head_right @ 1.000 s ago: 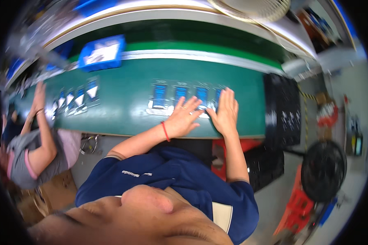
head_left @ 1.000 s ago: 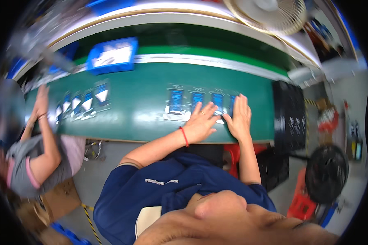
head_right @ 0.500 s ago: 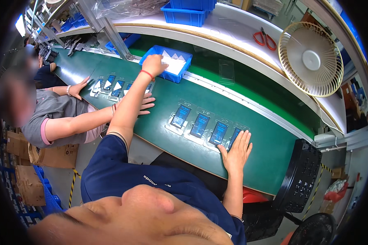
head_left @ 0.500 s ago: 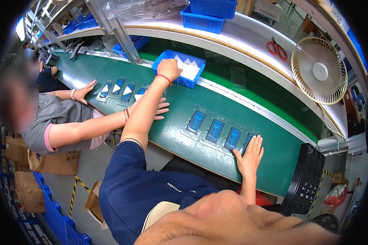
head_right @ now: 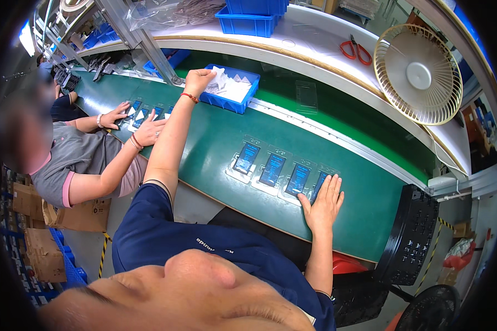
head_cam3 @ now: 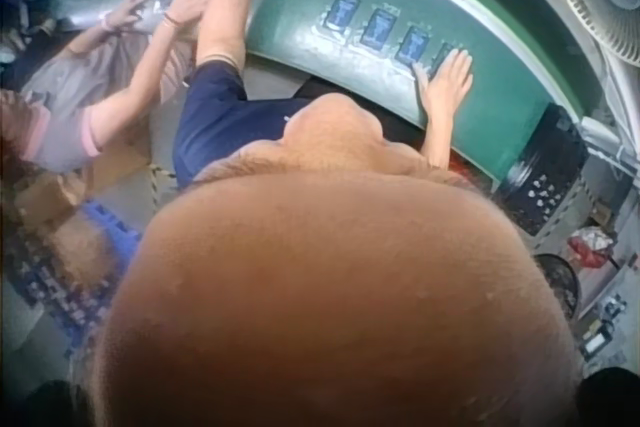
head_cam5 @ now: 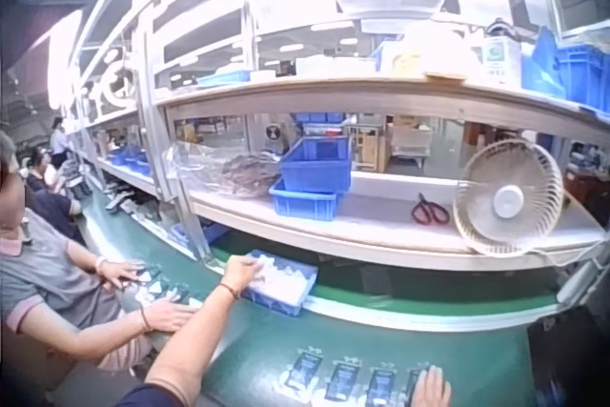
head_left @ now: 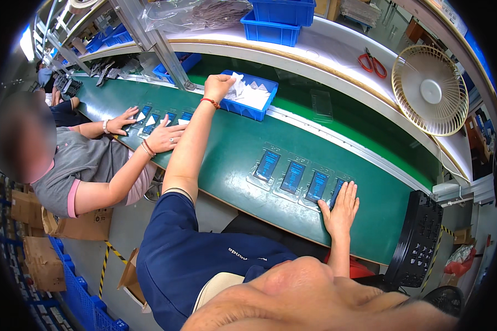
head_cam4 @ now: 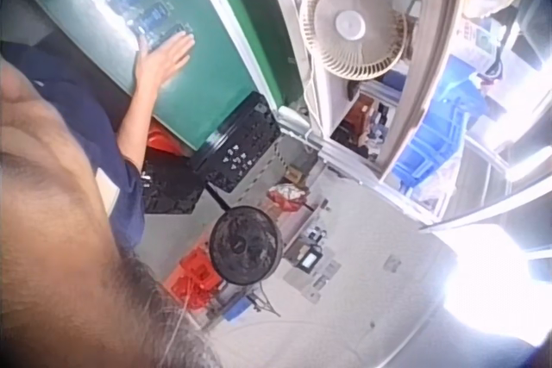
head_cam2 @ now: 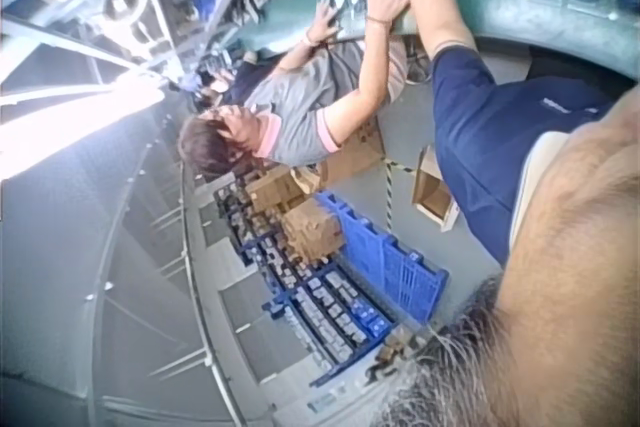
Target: Checking and placing small blue electronic components into clear plastic trays.
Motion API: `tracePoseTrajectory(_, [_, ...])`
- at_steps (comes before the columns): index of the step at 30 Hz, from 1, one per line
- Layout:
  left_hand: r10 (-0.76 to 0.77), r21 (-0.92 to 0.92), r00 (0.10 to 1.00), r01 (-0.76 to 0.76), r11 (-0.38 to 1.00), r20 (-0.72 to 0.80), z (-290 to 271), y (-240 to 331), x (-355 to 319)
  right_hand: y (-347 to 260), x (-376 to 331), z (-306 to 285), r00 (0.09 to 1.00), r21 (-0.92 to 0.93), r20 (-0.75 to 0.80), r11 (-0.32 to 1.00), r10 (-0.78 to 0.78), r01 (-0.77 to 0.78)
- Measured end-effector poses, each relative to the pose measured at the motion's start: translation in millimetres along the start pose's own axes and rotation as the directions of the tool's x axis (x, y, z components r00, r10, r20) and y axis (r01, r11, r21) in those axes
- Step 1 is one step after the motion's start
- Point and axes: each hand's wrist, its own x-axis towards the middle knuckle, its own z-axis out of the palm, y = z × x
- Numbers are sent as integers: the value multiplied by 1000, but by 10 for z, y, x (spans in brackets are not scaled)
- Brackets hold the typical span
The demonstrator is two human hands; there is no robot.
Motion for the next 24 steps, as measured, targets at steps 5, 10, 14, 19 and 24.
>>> tracePoseTrajectory(5, [-195, -601, 968, 249, 759, 155, -45, 68, -102, 6, -18, 26, 995, 93, -94, 995, -14, 23])
tracePoseTrajectory(10, [-139, -709, 891, 431, 558, 432, -201, 487, -765, -433, 311, -96, 943, 466, -311, 846, -115, 257])
tracePoseTrajectory(14, [-56, -684, 838, 479, 550, 542, 72, 569, -1463, -1023, 752, -30, 986, 844, -163, 511, -46, 163])
tracePoseTrajectory(19, [-76, -700, 828, 516, 494, 556, 139, 430, -2049, -1407, 1112, 353, 974, 977, 160, 165, -162, -133])
tracePoseTrajectory(24, [-106, -704, 772, 619, 348, 626, -25, 251, -2195, -1509, 1018, 425, 973, 977, 151, 178, -172, -120])
